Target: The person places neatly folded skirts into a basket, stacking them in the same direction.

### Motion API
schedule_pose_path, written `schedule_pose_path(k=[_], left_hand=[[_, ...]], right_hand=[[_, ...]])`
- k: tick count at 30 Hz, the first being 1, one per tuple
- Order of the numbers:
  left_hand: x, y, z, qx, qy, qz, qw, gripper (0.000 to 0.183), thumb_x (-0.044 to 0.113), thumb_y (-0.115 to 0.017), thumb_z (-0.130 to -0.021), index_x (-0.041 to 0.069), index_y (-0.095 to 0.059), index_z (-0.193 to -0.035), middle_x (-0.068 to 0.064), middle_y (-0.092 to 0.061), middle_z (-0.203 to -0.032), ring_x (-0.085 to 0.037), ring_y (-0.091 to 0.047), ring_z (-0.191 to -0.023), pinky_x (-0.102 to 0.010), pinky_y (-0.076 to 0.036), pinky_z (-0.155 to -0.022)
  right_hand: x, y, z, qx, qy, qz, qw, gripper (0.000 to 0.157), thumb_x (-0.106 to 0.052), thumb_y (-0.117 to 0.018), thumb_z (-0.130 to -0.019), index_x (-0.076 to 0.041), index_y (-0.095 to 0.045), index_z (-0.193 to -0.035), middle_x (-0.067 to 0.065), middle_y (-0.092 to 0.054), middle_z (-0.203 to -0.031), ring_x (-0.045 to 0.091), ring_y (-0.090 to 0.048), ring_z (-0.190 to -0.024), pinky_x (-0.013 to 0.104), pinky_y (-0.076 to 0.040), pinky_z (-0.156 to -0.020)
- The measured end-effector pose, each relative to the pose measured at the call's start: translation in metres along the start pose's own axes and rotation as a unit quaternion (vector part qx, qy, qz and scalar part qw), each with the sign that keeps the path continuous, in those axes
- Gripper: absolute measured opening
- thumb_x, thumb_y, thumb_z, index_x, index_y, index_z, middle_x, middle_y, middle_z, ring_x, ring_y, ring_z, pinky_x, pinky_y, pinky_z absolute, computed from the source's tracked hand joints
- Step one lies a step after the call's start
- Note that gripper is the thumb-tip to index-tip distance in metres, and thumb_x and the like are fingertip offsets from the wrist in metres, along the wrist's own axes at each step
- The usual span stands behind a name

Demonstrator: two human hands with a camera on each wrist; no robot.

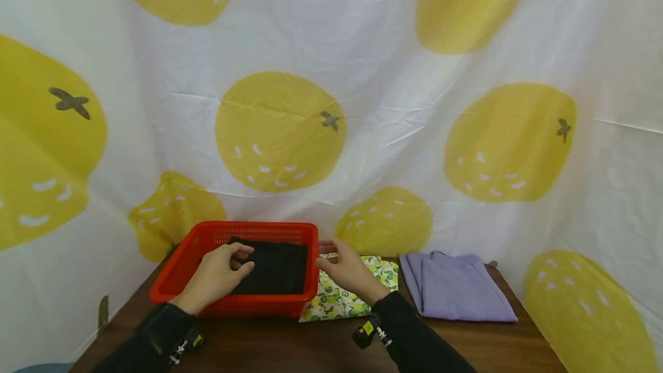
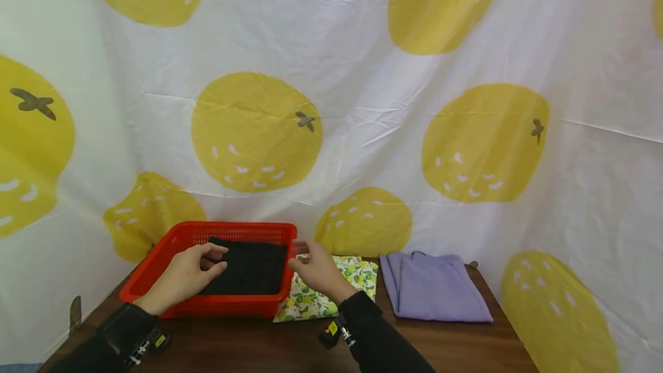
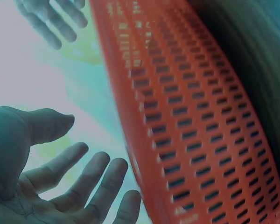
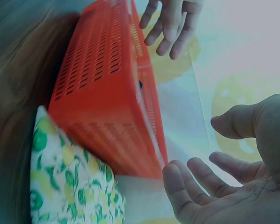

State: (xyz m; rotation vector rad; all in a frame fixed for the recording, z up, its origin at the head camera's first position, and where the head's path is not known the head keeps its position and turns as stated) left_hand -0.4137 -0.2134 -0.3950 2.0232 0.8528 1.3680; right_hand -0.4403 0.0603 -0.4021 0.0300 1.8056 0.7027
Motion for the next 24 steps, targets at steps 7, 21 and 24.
schedule_pose_path(k=[7, 21, 24], left_hand=[[0.028, -0.023, 0.023, -0.001, -0.032, -0.022, 0.9993, 0.033, 0.02, -0.088, -0.106, 0.012, -0.083, -0.137, -0.011, -0.081, -0.125, -0.025, -0.077, -0.105, -0.051, -0.068, -0.094], [0.097, -0.066, 0.049, -0.02, -0.103, 0.052, 0.9931, 0.026, 0.019, -0.089, -0.106, 0.018, -0.084, -0.132, 0.001, -0.079, -0.12, -0.02, -0.077, -0.106, -0.039, -0.068, -0.095], [0.11, -0.079, 0.051, -0.035, -0.12, 0.067, 0.9899, 0.027, 0.021, -0.088, -0.106, 0.017, -0.083, -0.133, -0.002, -0.079, -0.122, -0.018, -0.075, -0.105, -0.035, -0.066, -0.091]], right_hand=[[0.014, 0.012, 0.029, 0.018, 0.032, 0.061, 0.997, 0.048, -0.02, -0.066, -0.12, -0.005, -0.058, -0.165, 0.025, -0.067, -0.156, 0.049, -0.072, -0.14, 0.057, -0.067, -0.107], [0.044, 0.039, 0.068, 0.041, 0.018, 0.101, 0.994, 0.044, -0.015, -0.07, -0.117, -0.001, -0.062, -0.159, 0.026, -0.066, -0.156, 0.054, -0.066, -0.14, 0.063, -0.061, -0.113], [0.053, 0.046, 0.075, 0.049, 0.013, 0.116, 0.992, 0.044, -0.015, -0.071, -0.117, -0.002, -0.063, -0.158, 0.026, -0.066, -0.157, 0.054, -0.066, -0.142, 0.066, -0.06, -0.115]])
Point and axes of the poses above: each hand's wrist, its own z-axis away from the middle knuckle, its own y-axis out of the back of the hand, x = y × z, the point moved 10 cm from there along -z, towards the middle knuckle
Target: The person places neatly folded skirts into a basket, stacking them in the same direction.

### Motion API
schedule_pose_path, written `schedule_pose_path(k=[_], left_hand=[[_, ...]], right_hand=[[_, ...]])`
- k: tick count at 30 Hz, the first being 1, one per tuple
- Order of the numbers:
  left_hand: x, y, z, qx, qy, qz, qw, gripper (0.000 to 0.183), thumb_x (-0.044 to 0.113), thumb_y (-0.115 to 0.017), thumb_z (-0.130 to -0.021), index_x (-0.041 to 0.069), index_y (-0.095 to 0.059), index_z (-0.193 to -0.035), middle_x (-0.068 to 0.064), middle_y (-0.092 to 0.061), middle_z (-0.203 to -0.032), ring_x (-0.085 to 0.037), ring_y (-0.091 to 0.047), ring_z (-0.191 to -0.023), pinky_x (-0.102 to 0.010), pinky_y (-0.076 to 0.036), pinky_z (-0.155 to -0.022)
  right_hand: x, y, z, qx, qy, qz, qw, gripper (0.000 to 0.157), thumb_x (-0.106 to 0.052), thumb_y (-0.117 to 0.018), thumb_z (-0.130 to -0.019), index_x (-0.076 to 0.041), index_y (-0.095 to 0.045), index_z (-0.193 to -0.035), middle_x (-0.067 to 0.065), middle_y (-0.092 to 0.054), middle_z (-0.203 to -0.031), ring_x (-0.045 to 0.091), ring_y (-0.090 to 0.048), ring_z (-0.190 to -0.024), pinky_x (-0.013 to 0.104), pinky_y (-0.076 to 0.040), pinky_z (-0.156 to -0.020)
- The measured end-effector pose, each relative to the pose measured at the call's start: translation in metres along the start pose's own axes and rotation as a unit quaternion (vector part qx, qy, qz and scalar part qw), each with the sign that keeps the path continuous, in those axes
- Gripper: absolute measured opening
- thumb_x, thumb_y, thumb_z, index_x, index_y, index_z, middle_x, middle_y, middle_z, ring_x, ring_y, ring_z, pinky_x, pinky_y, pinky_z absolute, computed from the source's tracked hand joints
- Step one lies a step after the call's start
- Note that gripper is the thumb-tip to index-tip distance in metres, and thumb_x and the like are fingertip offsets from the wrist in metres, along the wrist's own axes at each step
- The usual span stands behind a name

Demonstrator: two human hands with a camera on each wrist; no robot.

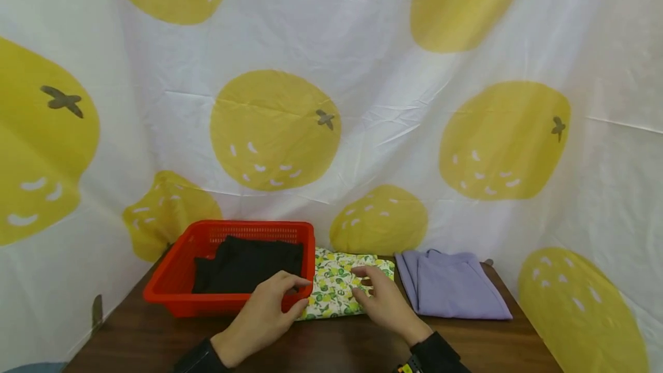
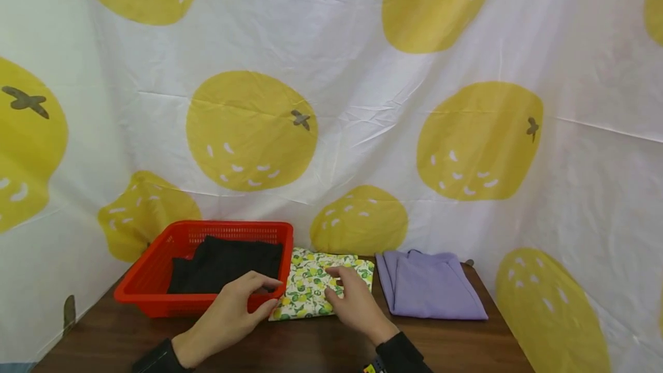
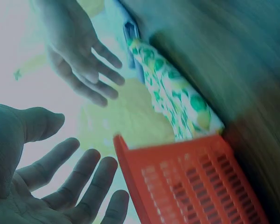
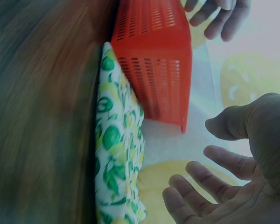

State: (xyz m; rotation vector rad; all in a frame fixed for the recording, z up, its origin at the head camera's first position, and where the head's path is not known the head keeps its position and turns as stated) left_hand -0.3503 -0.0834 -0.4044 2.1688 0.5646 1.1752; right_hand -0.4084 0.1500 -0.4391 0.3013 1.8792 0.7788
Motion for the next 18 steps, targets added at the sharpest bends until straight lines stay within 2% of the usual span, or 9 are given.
schedule_pose_path(k=[5, 9, 12, 14, 18], left_hand=[[0.016, -0.024, -0.004, -0.021, -0.022, -0.004, 0.9995, 0.028, 0.024, -0.089, -0.106, 0.021, -0.083, -0.133, 0.002, -0.076, -0.12, -0.008, -0.065, -0.095, -0.026, -0.056, -0.08], [0.029, -0.043, -0.006, -0.039, -0.049, -0.009, 0.998, 0.028, 0.022, -0.089, -0.106, 0.019, -0.083, -0.133, 0.003, -0.074, -0.118, -0.006, -0.068, -0.096, -0.027, -0.059, -0.082], [0.035, -0.059, -0.008, -0.065, -0.062, -0.015, 0.9958, 0.03, 0.024, -0.088, -0.107, 0.018, -0.082, -0.135, 0.003, -0.075, -0.119, -0.008, -0.071, -0.101, -0.029, -0.063, -0.086], [0.035, -0.072, -0.008, -0.086, -0.071, -0.036, 0.9931, 0.033, 0.027, -0.088, -0.107, 0.018, -0.081, -0.138, 0.002, -0.075, -0.121, -0.008, -0.071, -0.104, -0.032, -0.063, -0.088], [0.027, -0.097, -0.01, -0.122, -0.07, -0.097, 0.9853, 0.045, 0.033, -0.088, -0.107, 0.018, -0.078, -0.148, -0.005, -0.076, -0.141, -0.021, -0.074, -0.123, -0.048, -0.067, -0.097]], right_hand=[[0.013, 0.01, 0.007, 0.022, -0.012, 0.037, 0.999, 0.043, -0.013, -0.073, -0.115, -0.004, -0.066, -0.156, 0.024, -0.069, -0.154, 0.052, -0.068, -0.14, 0.067, -0.059, -0.114], [0.021, 0.016, 0.01, 0.035, -0.032, 0.068, 0.997, 0.041, -0.011, -0.076, -0.113, -0.006, -0.069, -0.153, 0.021, -0.07, -0.151, 0.048, -0.068, -0.137, 0.064, -0.059, -0.112], [0.026, 0.016, 0.012, 0.033, -0.035, 0.085, 0.995, 0.041, -0.012, -0.076, -0.112, -0.005, -0.07, -0.152, 0.021, -0.07, -0.15, 0.047, -0.067, -0.138, 0.066, -0.058, -0.111], [0.032, 0.015, 0.012, 0.023, -0.038, 0.091, 0.995, 0.042, -0.012, -0.076, -0.112, -0.002, -0.07, -0.153, 0.023, -0.07, -0.149, 0.046, -0.069, -0.134, 0.066, -0.059, -0.107], [0.042, 0.01, 0.011, -0.012, -0.046, 0.1, 0.994, 0.046, -0.015, -0.076, -0.113, 0.0, -0.069, -0.155, 0.028, -0.068, -0.153, 0.049, -0.069, -0.137, 0.07, -0.059, -0.109]])
Point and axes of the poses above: each hand's wrist, its own z-axis away from the middle knuckle, its own y-axis out of the back of the hand, x = y × z, the point moved 10 cm from there along -z, towards the middle knuckle
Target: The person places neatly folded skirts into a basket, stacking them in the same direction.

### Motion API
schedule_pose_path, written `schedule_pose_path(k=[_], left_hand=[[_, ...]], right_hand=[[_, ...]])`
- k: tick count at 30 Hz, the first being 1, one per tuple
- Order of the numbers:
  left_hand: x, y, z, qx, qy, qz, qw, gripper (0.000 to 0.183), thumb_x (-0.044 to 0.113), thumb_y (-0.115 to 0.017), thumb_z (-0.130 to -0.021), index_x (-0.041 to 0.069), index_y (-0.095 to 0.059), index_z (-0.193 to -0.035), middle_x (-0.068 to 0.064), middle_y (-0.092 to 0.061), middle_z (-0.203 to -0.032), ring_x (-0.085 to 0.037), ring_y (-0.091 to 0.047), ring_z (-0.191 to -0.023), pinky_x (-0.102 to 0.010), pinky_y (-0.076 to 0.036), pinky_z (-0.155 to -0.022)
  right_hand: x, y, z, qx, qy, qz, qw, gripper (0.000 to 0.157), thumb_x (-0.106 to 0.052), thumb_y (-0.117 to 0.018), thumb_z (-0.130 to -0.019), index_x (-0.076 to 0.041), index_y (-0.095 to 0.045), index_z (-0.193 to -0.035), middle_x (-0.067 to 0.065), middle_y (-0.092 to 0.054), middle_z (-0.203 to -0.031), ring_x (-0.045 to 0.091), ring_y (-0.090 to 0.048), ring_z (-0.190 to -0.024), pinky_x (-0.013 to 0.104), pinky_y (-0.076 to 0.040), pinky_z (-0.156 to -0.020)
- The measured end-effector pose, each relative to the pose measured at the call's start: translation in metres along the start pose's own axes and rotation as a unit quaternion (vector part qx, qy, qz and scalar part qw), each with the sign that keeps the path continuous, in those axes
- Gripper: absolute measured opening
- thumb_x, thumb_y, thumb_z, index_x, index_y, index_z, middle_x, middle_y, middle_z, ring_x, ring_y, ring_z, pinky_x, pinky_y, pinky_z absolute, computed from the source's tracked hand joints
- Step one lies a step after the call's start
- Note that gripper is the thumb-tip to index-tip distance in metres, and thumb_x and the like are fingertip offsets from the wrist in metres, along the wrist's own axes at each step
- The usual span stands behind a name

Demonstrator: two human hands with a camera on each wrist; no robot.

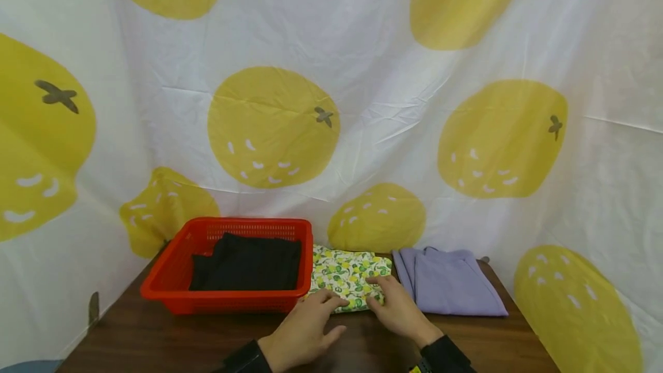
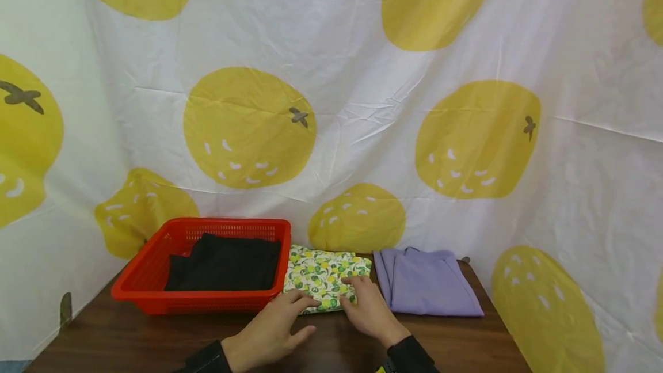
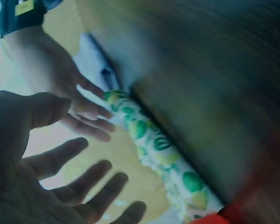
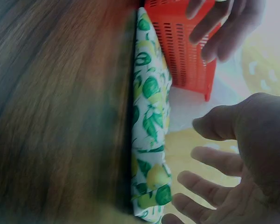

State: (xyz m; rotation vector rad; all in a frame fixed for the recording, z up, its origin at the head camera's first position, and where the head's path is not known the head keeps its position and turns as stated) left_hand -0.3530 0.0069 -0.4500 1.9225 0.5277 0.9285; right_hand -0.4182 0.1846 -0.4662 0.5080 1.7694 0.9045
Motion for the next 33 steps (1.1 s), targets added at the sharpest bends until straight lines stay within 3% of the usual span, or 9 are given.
schedule_pose_path(k=[2, 5, 9, 12, 18, 24, 30, 33], left_hand=[[-0.007, -0.011, -0.004, -0.023, 0.019, -0.014, 0.9995, 0.052, 0.036, -0.087, -0.108, 0.016, -0.074, -0.153, -0.012, -0.072, -0.154, -0.031, -0.072, -0.136, -0.059, -0.066, -0.103], [-0.025, -0.025, -0.011, -0.061, 0.066, 0.005, 0.9959, 0.061, 0.039, -0.085, -0.109, 0.012, -0.068, -0.161, -0.024, -0.059, -0.17, -0.047, -0.061, -0.155, -0.073, -0.062, -0.11], [-0.047, -0.04, -0.015, -0.107, 0.129, 0.052, 0.9845, 0.069, 0.041, -0.082, -0.11, 0.009, -0.06, -0.167, -0.033, -0.044, -0.179, -0.056, -0.05, -0.163, -0.077, -0.057, -0.115], [-0.056, -0.047, -0.015, -0.127, 0.15, 0.06, 0.9787, 0.071, 0.042, -0.081, -0.111, 0.008, -0.058, -0.169, -0.033, -0.047, -0.176, -0.054, -0.055, -0.159, -0.073, -0.057, -0.117], [-0.059, -0.051, -0.015, -0.137, 0.143, 0.027, 0.9799, 0.067, 0.046, -0.08, -0.111, 0.012, -0.063, -0.165, -0.023, -0.062, -0.157, -0.045, -0.068, -0.136, -0.063, -0.064, -0.104], [-0.046, -0.042, -0.005, -0.121, 0.119, 0.0, 0.9855, 0.061, 0.047, -0.081, -0.11, 0.015, -0.069, -0.16, -0.02, -0.067, -0.144, -0.044, -0.068, -0.123, -0.063, -0.062, -0.096], [-0.039, -0.042, 0.013, -0.119, 0.114, 0.015, 0.9862, 0.053, 0.047, -0.081, -0.11, 0.022, -0.073, -0.155, -0.012, -0.068, -0.136, -0.042, -0.064, -0.124, -0.072, -0.055, -0.093], [-0.036, -0.042, 0.022, -0.12, 0.106, 0.041, 0.9862, 0.046, 0.045, -0.081, -0.11, 0.024, -0.077, -0.15, -0.007, -0.068, -0.132, -0.043, -0.063, -0.133, -0.072, -0.059, -0.09]], right_hand=[[0.004, -0.004, -0.001, -0.021, -0.003, 0.002, 1.0, 0.048, -0.015, -0.075, -0.113, 0.0, -0.068, -0.158, 0.031, -0.065, -0.158, 0.053, -0.066, -0.144, 0.074, -0.056, -0.113], [0.01, -0.01, -0.001, -0.051, -0.001, 0.006, 0.999, 0.049, -0.017, -0.075, -0.114, -0.001, -0.067, -0.159, 0.034, -0.06, -0.164, 0.059, -0.059, -0.152, 0.079, -0.051, -0.12], [0.019, -0.021, 0.001, -0.093, -0.003, 0.01, 0.996, 0.048, -0.019, -0.073, -0.114, -0.001, -0.067, -0.159, 0.036, -0.057, -0.166, 0.064, -0.054, -0.154, 0.081, -0.047, -0.122], [0.024, -0.027, 0.003, -0.111, -0.004, 0.011, 0.994, 0.045, -0.02, -0.072, -0.115, -0.003, -0.07, -0.156, 0.036, -0.057, -0.165, 0.066, -0.051, -0.154, 0.083, -0.045, -0.122], [0.026, -0.024, 0.003, -0.098, 0.004, 0.023, 0.995, 0.03, -0.02, -0.072, -0.115, -0.006, -0.079, -0.141, 0.028, -0.067, -0.151, 0.059, -0.061, -0.144, 0.079, -0.051, -0.116], [0.016, -0.017, 0.012, -0.077, 0.031, 0.033, 0.996, 0.021, -0.018, -0.074, -0.114, -0.006, -0.084, -0.128, 0.018, -0.075, -0.131, 0.045, -0.072, -0.124, 0.068, -0.059, -0.104], [0.017, -0.015, 0.027, -0.073, 0.022, 0.031, 0.997, 0.015, -0.021, -0.074, -0.114, -0.011, -0.085, -0.118, 0.007, -0.075, -0.116, 0.023, -0.067, -0.104, 0.044, -0.059, -0.089], [0.022, -0.013, 0.033, -0.067, 0.001, 0.013, 0.998, 0.024, -0.022, -0.075, -0.114, -0.002, -0.079, -0.128, 0.008, -0.074, -0.116, 0.019, -0.066, -0.102, 0.04, -0.058, -0.085]])
Point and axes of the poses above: each hand's wrist, its own z-axis away from the middle knuckle, its own y-axis out of the back of the hand, x = y × z, the point moved 10 cm from there along -z, towards the middle knuckle
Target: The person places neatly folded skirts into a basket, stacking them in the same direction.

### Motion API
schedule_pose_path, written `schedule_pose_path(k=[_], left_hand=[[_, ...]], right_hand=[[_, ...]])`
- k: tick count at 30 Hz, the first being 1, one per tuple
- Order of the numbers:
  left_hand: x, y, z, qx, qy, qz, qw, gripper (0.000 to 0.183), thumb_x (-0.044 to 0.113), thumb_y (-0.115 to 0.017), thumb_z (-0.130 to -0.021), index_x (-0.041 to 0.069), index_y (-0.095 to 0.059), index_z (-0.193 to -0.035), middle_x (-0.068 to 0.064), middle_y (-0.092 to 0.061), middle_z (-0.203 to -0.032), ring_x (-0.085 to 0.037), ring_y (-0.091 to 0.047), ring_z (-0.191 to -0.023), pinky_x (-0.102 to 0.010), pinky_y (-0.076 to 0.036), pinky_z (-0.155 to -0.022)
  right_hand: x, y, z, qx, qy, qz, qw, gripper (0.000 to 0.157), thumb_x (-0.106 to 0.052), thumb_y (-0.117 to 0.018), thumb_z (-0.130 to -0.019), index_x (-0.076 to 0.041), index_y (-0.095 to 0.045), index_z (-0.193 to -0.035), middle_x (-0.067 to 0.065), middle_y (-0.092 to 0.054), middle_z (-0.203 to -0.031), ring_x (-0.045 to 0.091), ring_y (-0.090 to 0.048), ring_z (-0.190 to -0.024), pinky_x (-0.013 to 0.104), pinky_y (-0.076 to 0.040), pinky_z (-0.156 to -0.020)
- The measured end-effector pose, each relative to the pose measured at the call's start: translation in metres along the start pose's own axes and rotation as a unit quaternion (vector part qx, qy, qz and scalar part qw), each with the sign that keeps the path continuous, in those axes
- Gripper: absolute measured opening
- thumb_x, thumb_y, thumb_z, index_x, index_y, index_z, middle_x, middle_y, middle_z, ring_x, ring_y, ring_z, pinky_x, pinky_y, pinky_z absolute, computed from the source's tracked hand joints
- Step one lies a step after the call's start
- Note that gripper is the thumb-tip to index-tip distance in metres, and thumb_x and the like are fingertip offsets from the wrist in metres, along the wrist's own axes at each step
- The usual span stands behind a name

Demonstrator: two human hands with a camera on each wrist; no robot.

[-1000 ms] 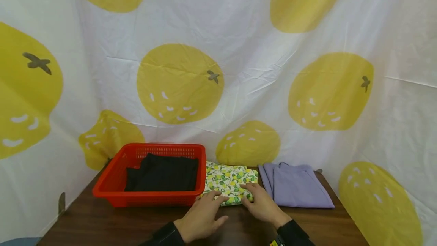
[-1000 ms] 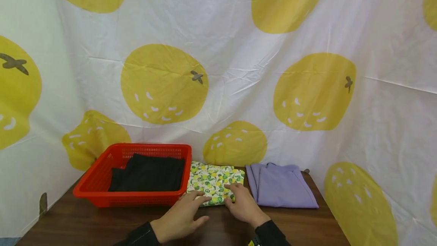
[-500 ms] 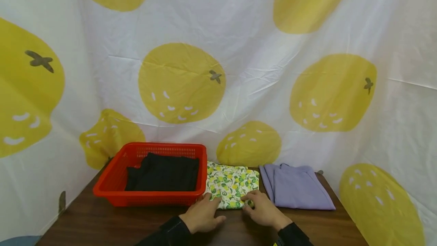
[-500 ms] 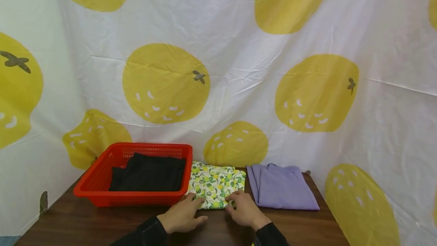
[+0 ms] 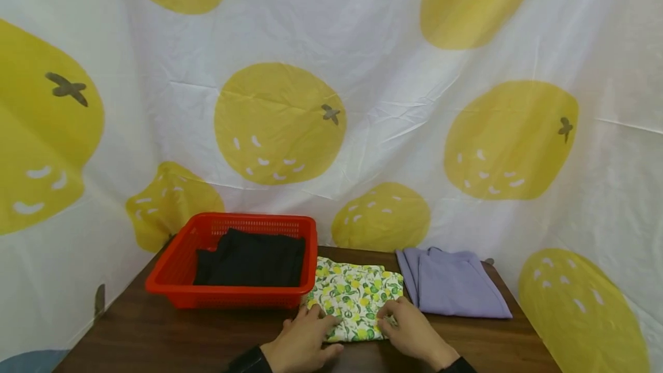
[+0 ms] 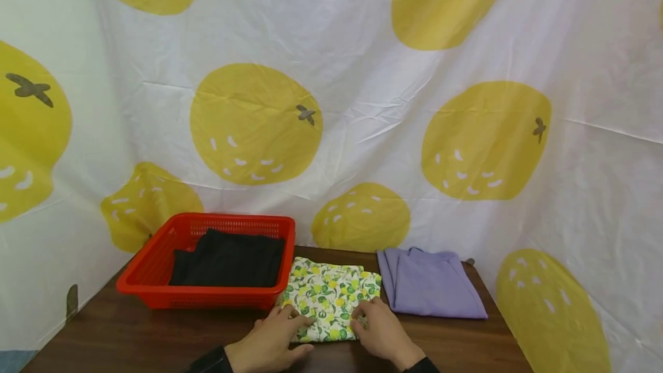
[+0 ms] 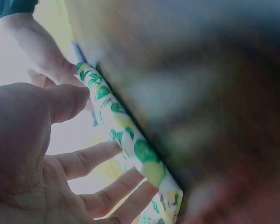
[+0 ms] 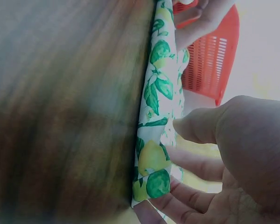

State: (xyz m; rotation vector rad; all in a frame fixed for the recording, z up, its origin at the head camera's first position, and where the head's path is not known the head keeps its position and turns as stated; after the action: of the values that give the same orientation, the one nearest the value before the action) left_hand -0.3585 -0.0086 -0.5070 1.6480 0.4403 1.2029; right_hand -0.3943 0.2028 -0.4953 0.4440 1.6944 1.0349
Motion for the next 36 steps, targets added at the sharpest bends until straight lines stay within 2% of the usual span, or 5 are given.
schedule_pose_path(k=[7, 15, 23, 31, 36], left_hand=[[-0.003, -0.01, 0.019, -0.039, 0.002, 0.013, 0.9991, 0.038, 0.046, -0.079, -0.112, 0.025, -0.081, -0.144, 0.004, -0.068, -0.12, -0.02, -0.063, -0.113, -0.056, -0.063, -0.083], [-0.036, -0.042, 0.019, -0.099, 0.007, 0.102, 0.9898, 0.037, 0.042, -0.089, -0.105, 0.031, -0.084, -0.139, 0.012, -0.066, -0.116, -0.004, -0.055, -0.098, -0.043, -0.057, -0.083], [-0.089, -0.078, -0.008, -0.1, -0.057, 0.153, 0.9815, 0.03, 0.043, -0.088, -0.105, 0.034, -0.086, -0.134, 0.019, -0.074, -0.117, 0.005, -0.064, -0.104, -0.028, -0.06, -0.092], [-0.052, -0.018, 0.032, -0.049, 0.026, 0.185, 0.9811, 0.025, 0.025, -0.089, -0.105, 0.014, -0.087, -0.127, -0.002, -0.072, -0.115, -0.015, -0.062, -0.1, -0.04, -0.056, -0.088], [-0.071, -0.003, 0.041, -0.014, 0.087, 0.192, 0.9775, 0.048, 0.037, -0.093, -0.102, 0.007, -0.077, -0.137, -0.009, -0.066, -0.119, -0.021, -0.06, -0.096, -0.038, -0.054, -0.083]], right_hand=[[0.009, -0.005, 0.014, -0.016, -0.046, -0.075, 0.996, 0.075, -0.021, -0.075, -0.114, 0.023, -0.041, -0.163, 0.006, -0.077, -0.101, 0.017, -0.068, -0.079, 0.033, -0.054, -0.072], [0.016, -0.02, 0.03, -0.059, -0.104, -0.103, 0.987, 0.07, -0.023, -0.078, -0.112, 0.019, -0.047, -0.159, 0.005, -0.077, -0.101, 0.02, -0.071, -0.087, 0.04, -0.06, -0.078], [0.014, -0.019, 0.036, -0.068, -0.098, -0.115, 0.986, 0.065, -0.02, -0.077, -0.113, 0.018, -0.049, -0.157, 0.007, -0.076, -0.101, 0.021, -0.07, -0.088, 0.04, -0.06, -0.078], [0.016, -0.016, 0.038, -0.042, -0.095, -0.102, 0.989, 0.061, -0.021, -0.08, -0.11, 0.015, -0.055, -0.153, 0.009, -0.076, -0.108, 0.024, -0.072, -0.094, 0.044, -0.063, -0.081], [0.021, -0.013, 0.039, -0.018, -0.137, -0.086, 0.987, 0.064, -0.023, -0.084, -0.107, 0.013, -0.057, -0.153, 0.01, -0.078, -0.11, 0.026, -0.075, -0.1, 0.052, -0.065, -0.088]])
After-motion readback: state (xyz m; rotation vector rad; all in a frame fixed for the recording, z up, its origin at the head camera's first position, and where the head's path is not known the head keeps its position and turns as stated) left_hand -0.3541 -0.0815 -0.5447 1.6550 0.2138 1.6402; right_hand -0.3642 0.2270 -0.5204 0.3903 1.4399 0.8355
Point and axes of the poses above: each hand's wrist, its own z-axis away from the middle knuckle, its own y-axis out of the back of the hand, x = y × z, the point moved 10 cm from there along -z, towards the middle knuckle
